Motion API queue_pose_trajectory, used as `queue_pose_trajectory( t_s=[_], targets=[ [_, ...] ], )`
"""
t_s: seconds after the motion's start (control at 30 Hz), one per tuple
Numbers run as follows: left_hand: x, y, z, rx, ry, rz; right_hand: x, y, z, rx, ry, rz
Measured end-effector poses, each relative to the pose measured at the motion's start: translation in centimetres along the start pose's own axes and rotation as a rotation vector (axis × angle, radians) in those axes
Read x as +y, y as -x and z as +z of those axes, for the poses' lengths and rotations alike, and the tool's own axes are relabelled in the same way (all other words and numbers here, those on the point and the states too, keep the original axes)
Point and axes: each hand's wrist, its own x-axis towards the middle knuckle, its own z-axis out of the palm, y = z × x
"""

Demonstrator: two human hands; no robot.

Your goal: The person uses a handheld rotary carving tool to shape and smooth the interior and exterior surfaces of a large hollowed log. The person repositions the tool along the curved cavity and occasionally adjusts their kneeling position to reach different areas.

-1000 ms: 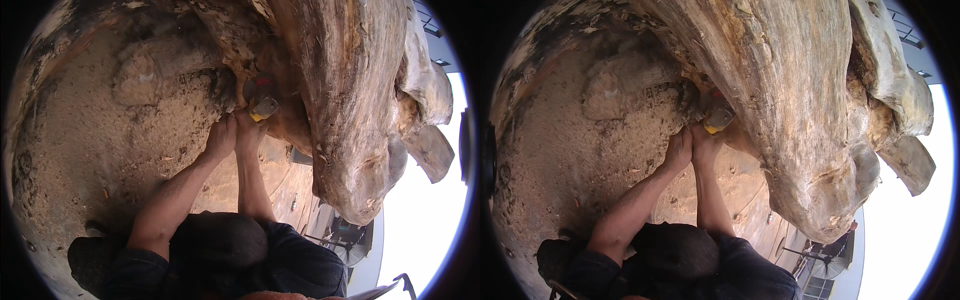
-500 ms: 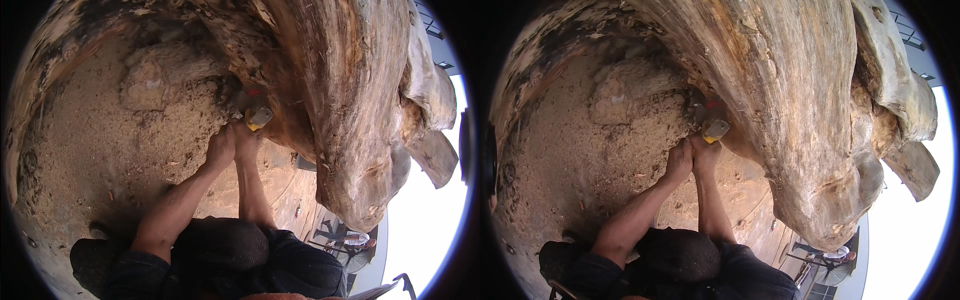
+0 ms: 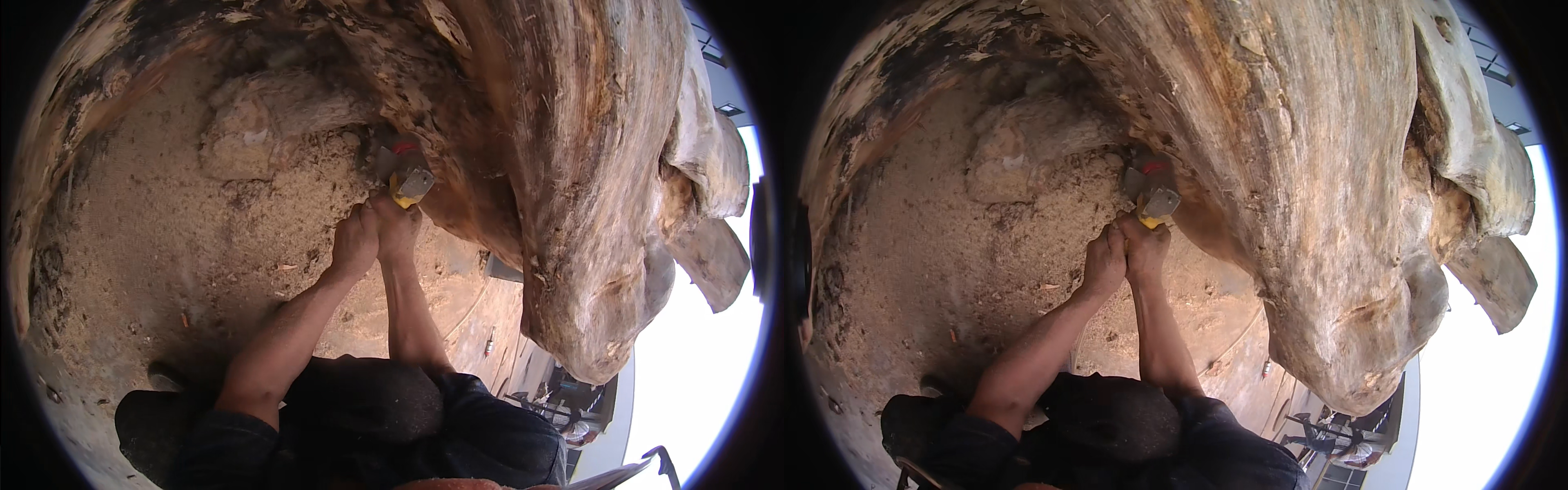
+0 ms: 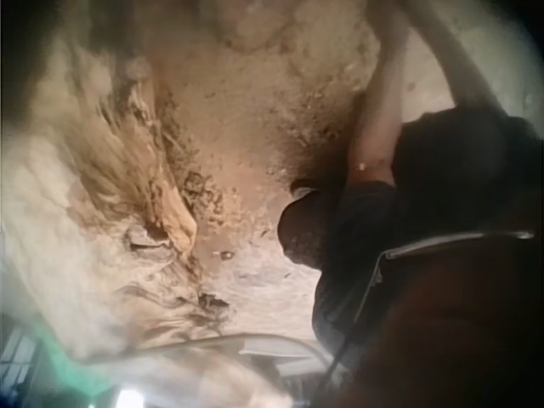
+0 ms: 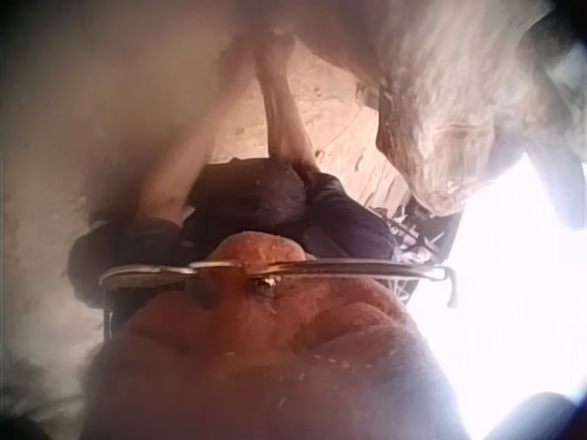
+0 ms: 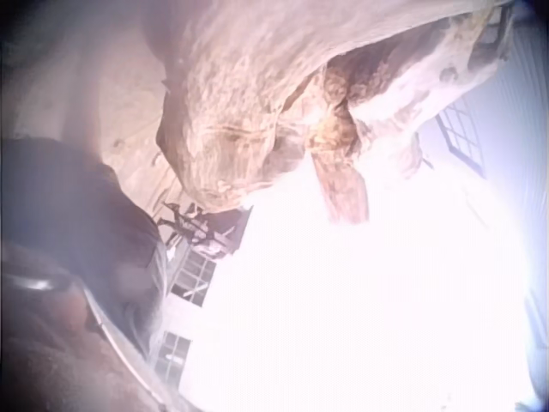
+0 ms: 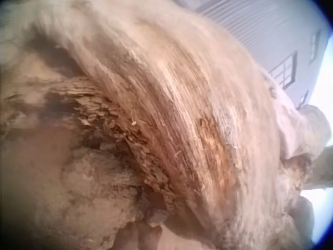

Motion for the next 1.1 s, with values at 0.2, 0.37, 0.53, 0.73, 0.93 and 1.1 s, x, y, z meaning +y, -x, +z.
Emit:
queue_pose_trajectory(
  t_s=[0.2, 0.37, 0.53, 0.73, 0.93, 1.1],
  targets=[
    [2.3, -0.4, -1.5, -0.074, 0.258, -0.324, -1.2, 0.4, 0.3, 0.055, 0.055, 0.026],
    [2.6, -0.9, -2.0, -0.012, 0.481, -0.395, -0.3, -0.1, 0.3, 0.060, 0.187, 0.046],
    [0.6, -0.5, -0.6, 0.001, 0.437, -0.272, -0.9, -0.1, 1.0, 0.046, 0.225, -0.054],
    [0.7, 0.1, 0.0, -0.023, 0.307, -0.214, -2.3, 0.9, 1.5, 0.134, 0.265, -0.019],
    [0.7, -1.0, -1.0, -0.042, 0.408, -0.397, -1.7, -0.1, 2.4, 0.025, 0.392, -0.061],
    [1.4, -1.4, -2.1, -0.060, 0.594, -0.628, -1.3, 0.0, 3.0, 0.084, 0.351, -0.021]
  ],
)
